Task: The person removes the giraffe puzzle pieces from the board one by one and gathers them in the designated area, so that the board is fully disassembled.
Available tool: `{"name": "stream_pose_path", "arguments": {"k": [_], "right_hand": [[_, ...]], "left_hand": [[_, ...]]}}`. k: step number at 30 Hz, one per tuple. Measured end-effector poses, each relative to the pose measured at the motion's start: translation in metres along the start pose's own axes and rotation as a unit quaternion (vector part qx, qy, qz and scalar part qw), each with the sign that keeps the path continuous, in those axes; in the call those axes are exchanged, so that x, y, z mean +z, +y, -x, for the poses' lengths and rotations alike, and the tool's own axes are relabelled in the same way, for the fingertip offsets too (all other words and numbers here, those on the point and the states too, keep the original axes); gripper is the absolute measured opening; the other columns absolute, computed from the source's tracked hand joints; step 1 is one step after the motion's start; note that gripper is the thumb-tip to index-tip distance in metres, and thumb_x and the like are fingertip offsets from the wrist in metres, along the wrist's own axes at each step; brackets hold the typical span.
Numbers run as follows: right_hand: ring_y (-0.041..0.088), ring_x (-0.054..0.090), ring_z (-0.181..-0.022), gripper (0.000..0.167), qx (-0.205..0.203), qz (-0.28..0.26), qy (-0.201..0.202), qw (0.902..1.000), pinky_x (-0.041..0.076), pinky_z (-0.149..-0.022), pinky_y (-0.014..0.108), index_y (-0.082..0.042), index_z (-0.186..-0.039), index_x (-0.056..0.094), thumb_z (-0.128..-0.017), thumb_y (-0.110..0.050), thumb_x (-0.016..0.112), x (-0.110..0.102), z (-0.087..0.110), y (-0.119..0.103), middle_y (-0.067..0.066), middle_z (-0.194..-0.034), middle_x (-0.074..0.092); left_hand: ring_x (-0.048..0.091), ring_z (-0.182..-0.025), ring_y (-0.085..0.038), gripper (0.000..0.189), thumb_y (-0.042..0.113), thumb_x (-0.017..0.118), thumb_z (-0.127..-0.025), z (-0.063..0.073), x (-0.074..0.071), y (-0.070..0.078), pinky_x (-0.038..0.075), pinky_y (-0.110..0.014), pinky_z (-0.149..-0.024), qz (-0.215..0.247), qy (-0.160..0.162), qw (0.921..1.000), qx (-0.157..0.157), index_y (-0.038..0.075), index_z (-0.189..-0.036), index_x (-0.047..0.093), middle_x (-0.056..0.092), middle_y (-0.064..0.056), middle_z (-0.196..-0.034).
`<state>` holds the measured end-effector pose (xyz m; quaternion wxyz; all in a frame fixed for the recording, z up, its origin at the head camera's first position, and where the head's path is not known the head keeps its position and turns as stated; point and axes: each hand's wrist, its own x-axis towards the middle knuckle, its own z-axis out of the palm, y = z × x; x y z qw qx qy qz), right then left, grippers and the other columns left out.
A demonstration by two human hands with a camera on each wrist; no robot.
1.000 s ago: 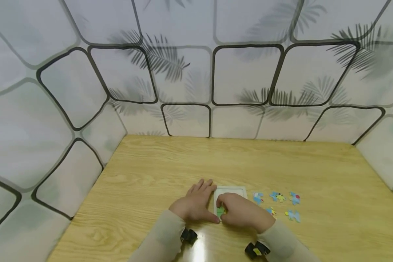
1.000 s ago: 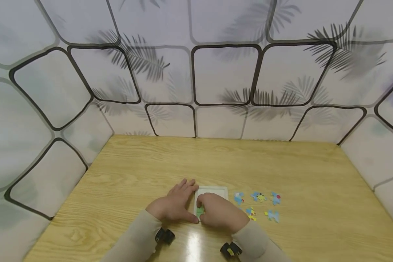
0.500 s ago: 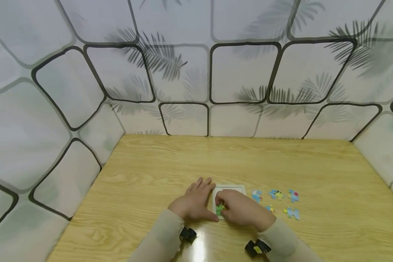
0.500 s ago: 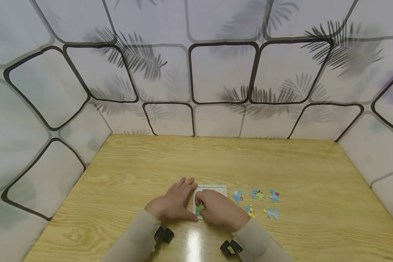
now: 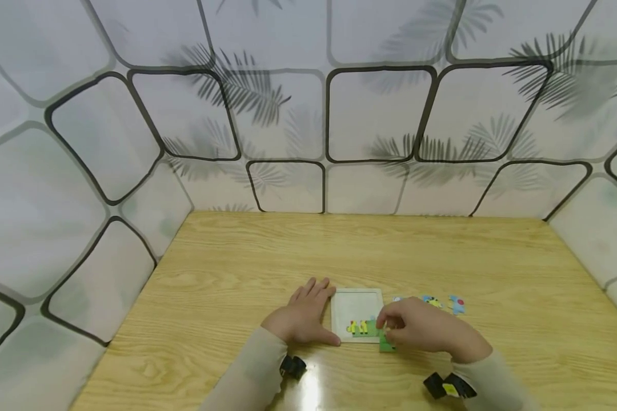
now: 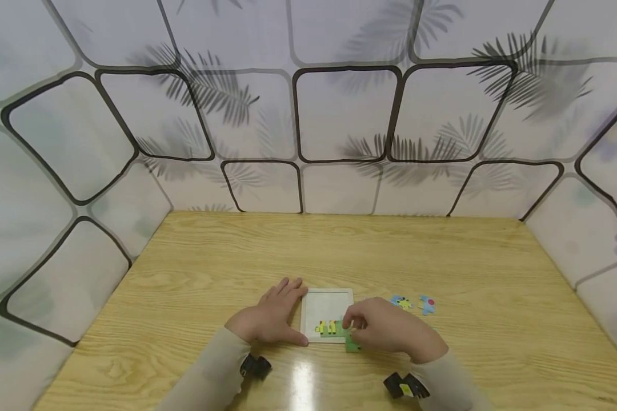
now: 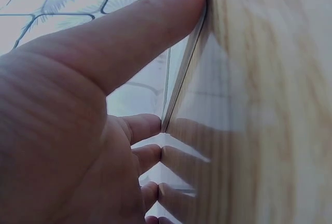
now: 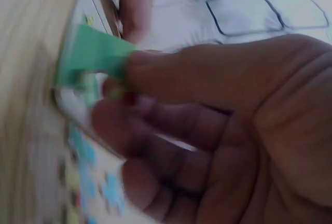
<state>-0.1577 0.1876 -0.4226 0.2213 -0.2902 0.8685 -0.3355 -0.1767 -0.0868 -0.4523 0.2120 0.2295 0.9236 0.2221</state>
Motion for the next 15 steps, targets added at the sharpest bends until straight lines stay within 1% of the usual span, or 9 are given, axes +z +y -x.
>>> {"name": "stream_pose_path", "arguments": {"k": [2,6,10,15], "right_hand": [[0.005,0.052,-0.063,0.013,0.017,-0.007,-0.017,0.9997,0.047,-0.057,0.026,-0.016,-0.097,0.074,-0.092,-0.007,0.067,-0.004,0.012,0.005,-0.010,-0.077,0.063],[0.004,0.049,-0.060,0.017,0.025,-0.009,-0.029,0.9992,0.046,-0.055,0.025,-0.017,-0.086,0.073,-0.089,-0.002,0.066,-0.008,0.027,0.012,-0.009,-0.076,0.064],[0.005,0.046,-0.061,0.023,0.038,0.022,-0.019,0.9989,0.044,-0.056,0.025,-0.018,-0.081,0.072,-0.085,0.004,0.065,-0.005,0.030,0.015,-0.010,-0.076,0.062],[0.007,0.046,-0.061,0.023,0.056,0.048,-0.011,0.9972,0.044,-0.056,0.026,-0.016,-0.079,0.069,-0.082,0.006,0.064,-0.002,0.029,0.016,-0.009,-0.075,0.059]], "left_hand": [[0.002,-0.155,-0.032,0.109,0.056,0.082,-0.078,0.000,0.000,-0.001,0.009,-0.054,-0.123,0.003,-0.002,1.0000,0.001,0.013,-0.160,0.026,0.012,-0.008,-0.169],[0.001,-0.155,-0.032,0.109,0.055,0.082,-0.078,0.000,0.000,-0.003,0.008,-0.054,-0.123,0.005,-0.005,1.0000,0.004,0.013,-0.161,0.025,0.011,-0.008,-0.169],[0.000,-0.155,-0.031,0.108,0.055,0.082,-0.079,-0.002,0.000,-0.005,0.008,-0.053,-0.123,0.008,-0.006,0.9999,0.008,0.014,-0.161,0.025,0.011,-0.007,-0.169],[0.000,-0.155,-0.031,0.107,0.053,0.082,-0.079,-0.002,-0.001,-0.004,0.007,-0.053,-0.123,0.014,-0.011,0.9998,0.012,0.013,-0.161,0.025,0.010,-0.008,-0.169]]}}
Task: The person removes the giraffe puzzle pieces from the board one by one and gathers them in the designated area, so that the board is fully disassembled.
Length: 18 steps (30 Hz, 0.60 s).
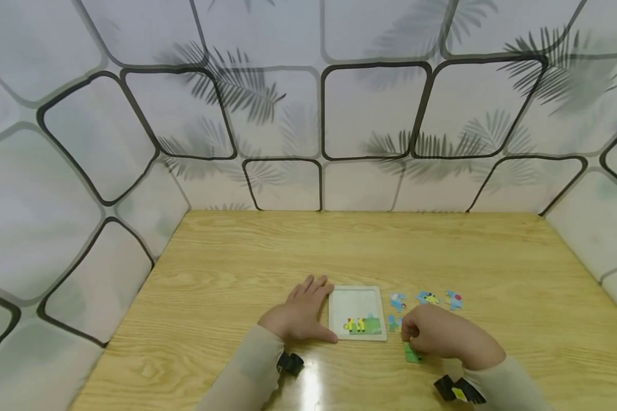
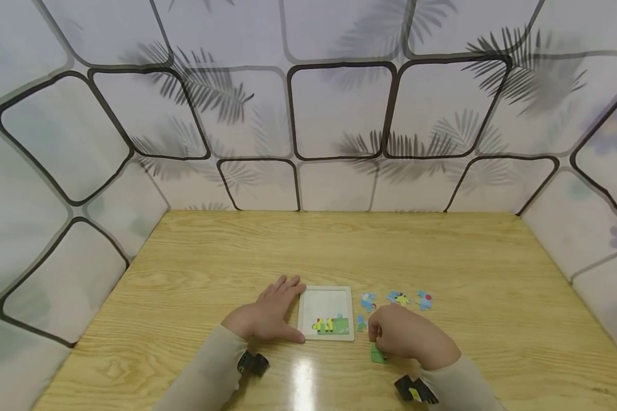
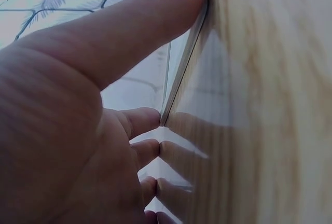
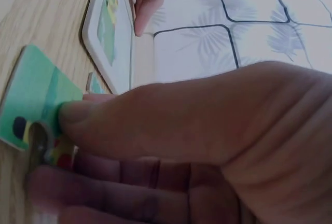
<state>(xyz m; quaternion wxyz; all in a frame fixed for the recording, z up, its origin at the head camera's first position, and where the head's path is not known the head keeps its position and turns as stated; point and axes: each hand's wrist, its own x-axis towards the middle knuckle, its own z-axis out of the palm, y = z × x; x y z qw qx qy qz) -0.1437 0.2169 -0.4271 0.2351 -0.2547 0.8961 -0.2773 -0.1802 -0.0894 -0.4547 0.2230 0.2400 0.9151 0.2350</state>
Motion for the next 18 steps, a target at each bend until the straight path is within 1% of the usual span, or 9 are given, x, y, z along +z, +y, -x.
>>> {"name": "stream_pose_path", "arguments": {"k": [3,7,12,15,17,18], "right_hand": [[0.007,0.046,-0.062,0.022,0.001,0.008,0.002,1.0000,0.044,-0.057,0.026,-0.016,-0.078,0.069,-0.083,0.005,0.065,0.001,-0.001,0.001,-0.009,-0.075,0.059],[0.006,0.046,-0.063,0.024,-0.005,0.015,0.009,0.9998,0.044,-0.057,0.025,-0.016,-0.077,0.067,-0.082,0.007,0.064,0.002,-0.001,0.002,-0.009,-0.075,0.059],[0.005,0.045,-0.062,0.025,-0.015,0.013,0.011,0.9998,0.042,-0.056,0.024,-0.015,-0.076,0.066,-0.081,0.008,0.062,0.003,-0.002,0.002,-0.010,-0.074,0.058],[0.005,0.046,-0.060,0.019,-0.015,0.012,0.021,0.9996,0.042,-0.055,0.024,-0.016,-0.078,0.066,-0.086,0.002,0.065,0.006,-0.006,-0.001,-0.010,-0.073,0.057],[0.005,0.046,-0.060,0.014,-0.020,0.024,0.040,0.9987,0.043,-0.055,0.025,-0.016,-0.082,0.067,-0.091,-0.005,0.066,0.010,-0.012,-0.008,-0.010,-0.074,0.058],[0.004,0.047,-0.061,0.009,-0.023,0.039,0.052,0.9976,0.044,-0.056,0.026,-0.015,-0.085,0.068,-0.092,-0.009,0.067,0.012,-0.017,-0.013,-0.009,-0.076,0.058]], "left_hand": [[0.000,-0.155,-0.031,0.107,0.052,0.082,-0.079,0.000,0.000,-0.001,0.007,-0.053,-0.123,0.003,0.000,1.0000,0.000,0.013,-0.161,0.025,0.010,-0.008,-0.169],[0.000,-0.155,-0.031,0.107,0.051,0.083,-0.079,-0.001,0.000,-0.001,0.007,-0.052,-0.124,0.005,0.001,1.0000,-0.002,0.014,-0.161,0.025,0.011,-0.007,-0.169],[-0.002,-0.155,-0.029,0.108,0.052,0.083,-0.079,-0.002,0.001,-0.002,0.005,-0.051,-0.124,0.005,-0.003,1.0000,-0.005,0.015,-0.161,0.024,0.009,-0.006,-0.169],[-0.002,-0.155,-0.030,0.108,0.052,0.083,-0.079,-0.001,0.000,-0.002,0.005,-0.052,-0.124,0.004,-0.005,1.0000,-0.002,0.015,-0.161,0.024,0.009,-0.006,-0.169],[-0.001,-0.155,-0.030,0.108,0.052,0.083,-0.079,0.000,0.000,-0.002,0.006,-0.053,-0.123,0.002,-0.003,1.0000,-0.001,0.014,-0.161,0.024,0.009,-0.007,-0.169],[-0.001,-0.155,-0.030,0.108,0.052,0.083,-0.079,0.000,0.000,-0.003,0.006,-0.052,-0.124,0.001,-0.002,1.0000,-0.002,0.014,-0.161,0.024,0.009,-0.006,-0.169]]}}
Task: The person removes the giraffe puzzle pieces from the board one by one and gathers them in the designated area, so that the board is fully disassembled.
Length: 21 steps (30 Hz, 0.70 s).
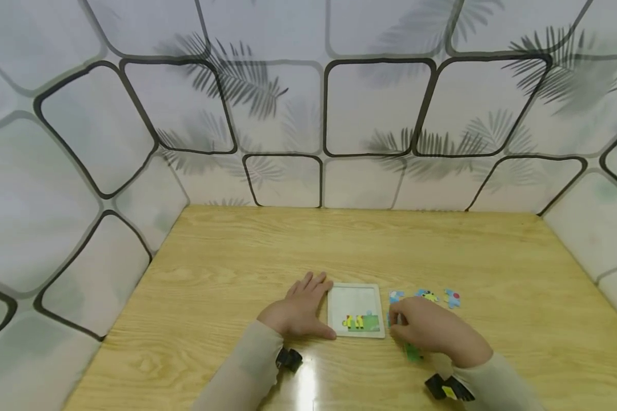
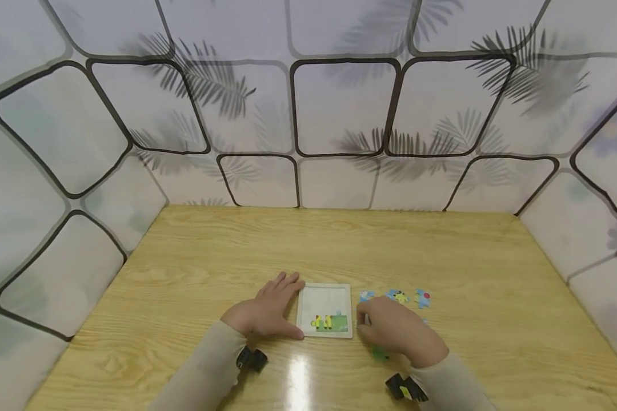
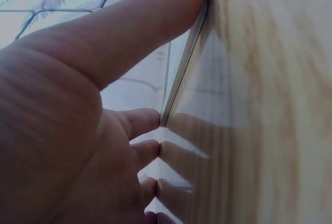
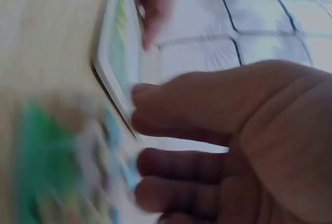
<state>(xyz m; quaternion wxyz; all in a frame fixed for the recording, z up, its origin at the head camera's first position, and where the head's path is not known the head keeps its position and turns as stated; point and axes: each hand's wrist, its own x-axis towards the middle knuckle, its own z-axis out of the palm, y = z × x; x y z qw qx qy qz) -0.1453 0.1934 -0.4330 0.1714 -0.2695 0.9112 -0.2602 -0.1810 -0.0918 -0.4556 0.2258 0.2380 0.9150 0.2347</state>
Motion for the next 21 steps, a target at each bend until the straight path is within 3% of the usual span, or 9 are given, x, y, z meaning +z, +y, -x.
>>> {"name": "stream_pose_path", "arguments": {"k": [2,7,11,16,21], "right_hand": [[0.004,0.049,-0.066,0.006,-0.007,0.036,0.024,0.9990,0.047,-0.059,0.027,-0.011,-0.095,0.072,-0.094,-0.015,0.069,0.008,-0.009,-0.010,-0.007,-0.083,0.060],[0.008,0.049,-0.077,0.033,-0.029,0.113,0.050,0.9919,0.049,-0.068,0.031,-0.002,-0.118,0.071,-0.090,-0.019,0.073,0.024,-0.029,-0.030,0.000,-0.096,0.057],[0.012,0.052,-0.080,0.025,-0.025,0.120,0.039,0.9918,0.051,-0.073,0.035,-0.003,-0.110,0.073,-0.088,-0.015,0.074,0.027,-0.037,-0.036,-0.001,-0.095,0.056],[0.018,0.060,-0.089,0.017,-0.019,0.083,0.023,0.9961,0.055,-0.081,0.040,-0.002,-0.102,0.069,-0.085,-0.004,0.070,0.027,-0.041,-0.039,0.002,-0.099,0.059],[0.014,0.050,-0.077,0.019,-0.029,0.038,0.019,0.9987,0.047,-0.067,0.031,-0.009,-0.094,0.056,-0.082,0.003,0.065,0.025,-0.044,-0.036,0.000,-0.092,0.051]], "left_hand": [[-0.001,-0.155,-0.030,0.107,0.052,0.082,-0.079,0.000,0.000,0.000,0.005,-0.051,-0.124,-0.002,0.000,1.0000,-0.003,0.015,-0.161,0.024,0.009,-0.006,-0.169],[-0.002,-0.155,-0.030,0.107,0.053,0.081,-0.080,0.000,0.000,0.001,0.005,-0.052,-0.124,0.001,-0.004,1.0000,-0.004,0.015,-0.161,0.024,0.008,-0.006,-0.169],[-0.002,-0.155,-0.030,0.108,0.055,0.081,-0.079,-0.001,0.001,0.002,0.005,-0.053,-0.123,-0.001,-0.007,1.0000,-0.003,0.015,-0.161,0.023,0.008,-0.006,-0.169],[-0.002,-0.155,-0.029,0.108,0.056,0.081,-0.079,-0.003,0.002,0.001,0.005,-0.052,-0.124,-0.007,-0.004,0.9999,-0.006,0.016,-0.161,0.023,0.008,-0.005,-0.170],[-0.002,-0.155,-0.029,0.108,0.055,0.082,-0.078,-0.003,0.001,0.000,0.005,-0.052,-0.123,-0.005,-0.002,0.9999,-0.009,0.016,-0.161,0.024,0.009,-0.005,-0.169]]}}
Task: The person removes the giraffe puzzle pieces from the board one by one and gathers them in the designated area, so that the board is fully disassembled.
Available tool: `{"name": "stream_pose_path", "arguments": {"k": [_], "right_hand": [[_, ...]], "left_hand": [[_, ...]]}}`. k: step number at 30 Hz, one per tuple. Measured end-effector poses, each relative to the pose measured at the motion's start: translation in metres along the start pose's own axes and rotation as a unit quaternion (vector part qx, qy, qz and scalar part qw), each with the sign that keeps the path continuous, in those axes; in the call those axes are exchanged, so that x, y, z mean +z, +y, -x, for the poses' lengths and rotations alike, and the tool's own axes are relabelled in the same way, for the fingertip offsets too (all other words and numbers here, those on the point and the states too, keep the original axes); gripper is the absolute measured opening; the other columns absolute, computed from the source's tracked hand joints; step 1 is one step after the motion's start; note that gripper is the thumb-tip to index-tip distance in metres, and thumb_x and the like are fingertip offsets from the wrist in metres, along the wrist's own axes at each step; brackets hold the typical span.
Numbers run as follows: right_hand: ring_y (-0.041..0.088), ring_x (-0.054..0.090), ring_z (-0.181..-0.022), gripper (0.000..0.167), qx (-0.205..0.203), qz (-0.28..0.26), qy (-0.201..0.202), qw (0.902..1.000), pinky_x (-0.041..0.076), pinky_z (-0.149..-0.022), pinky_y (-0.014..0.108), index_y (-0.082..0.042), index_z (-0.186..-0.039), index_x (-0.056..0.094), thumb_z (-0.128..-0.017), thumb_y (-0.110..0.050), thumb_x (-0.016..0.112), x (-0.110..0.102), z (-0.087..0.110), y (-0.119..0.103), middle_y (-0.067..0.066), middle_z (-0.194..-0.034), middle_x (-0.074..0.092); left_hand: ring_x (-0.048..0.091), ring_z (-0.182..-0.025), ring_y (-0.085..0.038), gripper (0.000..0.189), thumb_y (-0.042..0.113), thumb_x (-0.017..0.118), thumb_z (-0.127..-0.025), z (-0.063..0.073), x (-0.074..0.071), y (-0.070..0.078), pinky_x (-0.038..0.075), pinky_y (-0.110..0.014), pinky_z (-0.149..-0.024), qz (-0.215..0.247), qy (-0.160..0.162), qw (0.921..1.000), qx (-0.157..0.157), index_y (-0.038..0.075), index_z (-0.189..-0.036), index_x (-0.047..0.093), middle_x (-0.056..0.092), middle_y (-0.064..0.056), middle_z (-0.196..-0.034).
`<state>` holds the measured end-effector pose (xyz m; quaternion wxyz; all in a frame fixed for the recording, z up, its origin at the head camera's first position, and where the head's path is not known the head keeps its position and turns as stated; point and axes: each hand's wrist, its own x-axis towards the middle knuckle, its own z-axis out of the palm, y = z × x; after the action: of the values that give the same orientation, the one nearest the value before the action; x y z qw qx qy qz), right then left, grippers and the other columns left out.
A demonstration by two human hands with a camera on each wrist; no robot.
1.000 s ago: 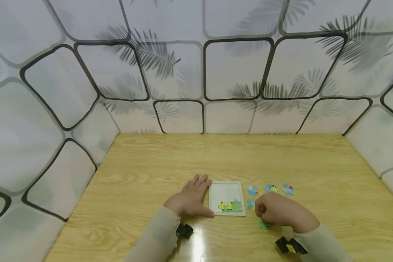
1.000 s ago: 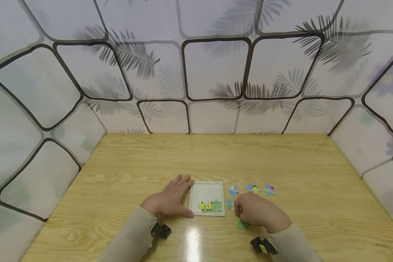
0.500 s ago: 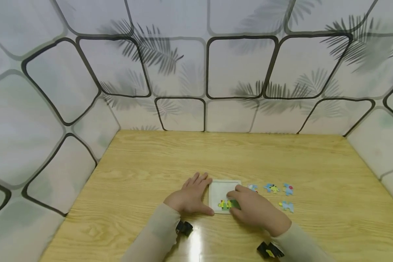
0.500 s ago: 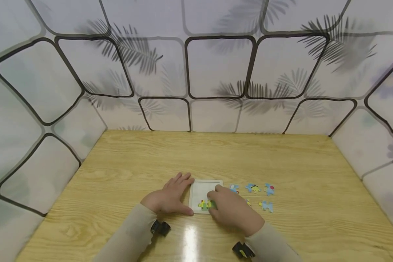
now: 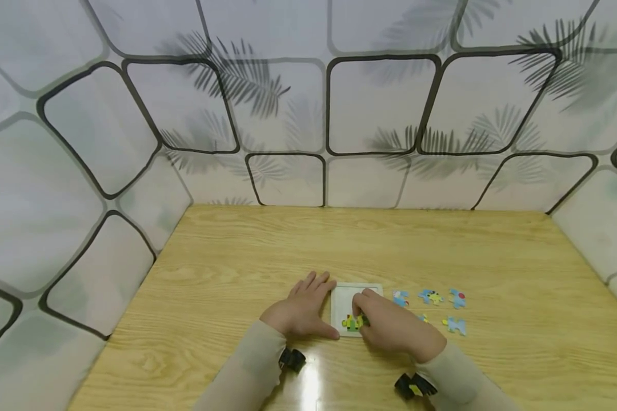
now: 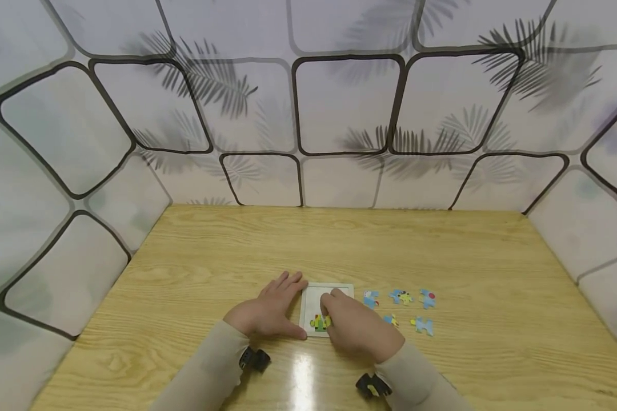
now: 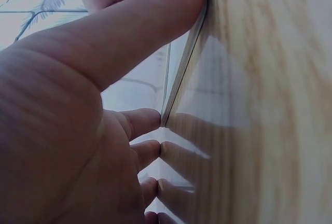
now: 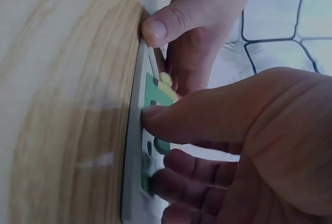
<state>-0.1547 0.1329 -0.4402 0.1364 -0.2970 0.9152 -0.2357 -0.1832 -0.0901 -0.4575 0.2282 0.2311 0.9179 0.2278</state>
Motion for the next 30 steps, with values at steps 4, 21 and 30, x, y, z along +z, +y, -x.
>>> {"name": "stream_pose_path", "arguments": {"k": [4,21,30], "right_hand": [[0.009,0.045,-0.070,0.020,-0.020,-0.034,0.000,0.9992,0.041,-0.061,0.027,-0.015,-0.088,0.052,-0.086,0.002,0.063,-0.002,0.002,0.006,-0.004,-0.083,0.049],[0.003,0.045,-0.061,0.010,0.053,-0.095,-0.049,0.9929,0.042,-0.058,0.025,-0.016,-0.087,0.067,-0.090,-0.007,0.068,-0.056,0.081,0.056,-0.010,-0.072,0.055],[0.007,0.037,-0.054,0.023,0.111,-0.097,-0.065,0.9870,0.035,-0.052,0.026,-0.014,-0.069,0.057,-0.080,0.006,0.063,-0.059,0.093,0.071,-0.008,-0.065,0.049]], "left_hand": [[-0.002,-0.155,-0.028,0.108,0.054,0.082,-0.079,0.001,-0.001,0.002,0.006,-0.052,-0.124,0.002,-0.001,1.0000,0.000,0.016,-0.161,0.024,0.009,-0.004,-0.170],[-0.003,-0.155,-0.031,0.107,0.051,0.082,-0.080,0.008,-0.003,0.005,0.005,-0.054,-0.123,0.011,-0.005,0.9999,0.007,0.013,-0.161,0.023,0.007,-0.008,-0.169],[-0.002,-0.155,-0.032,0.106,0.050,0.081,-0.081,0.007,-0.004,0.005,0.005,-0.055,-0.123,0.009,-0.004,0.9999,0.013,0.013,-0.161,0.023,0.007,-0.009,-0.169]]}}
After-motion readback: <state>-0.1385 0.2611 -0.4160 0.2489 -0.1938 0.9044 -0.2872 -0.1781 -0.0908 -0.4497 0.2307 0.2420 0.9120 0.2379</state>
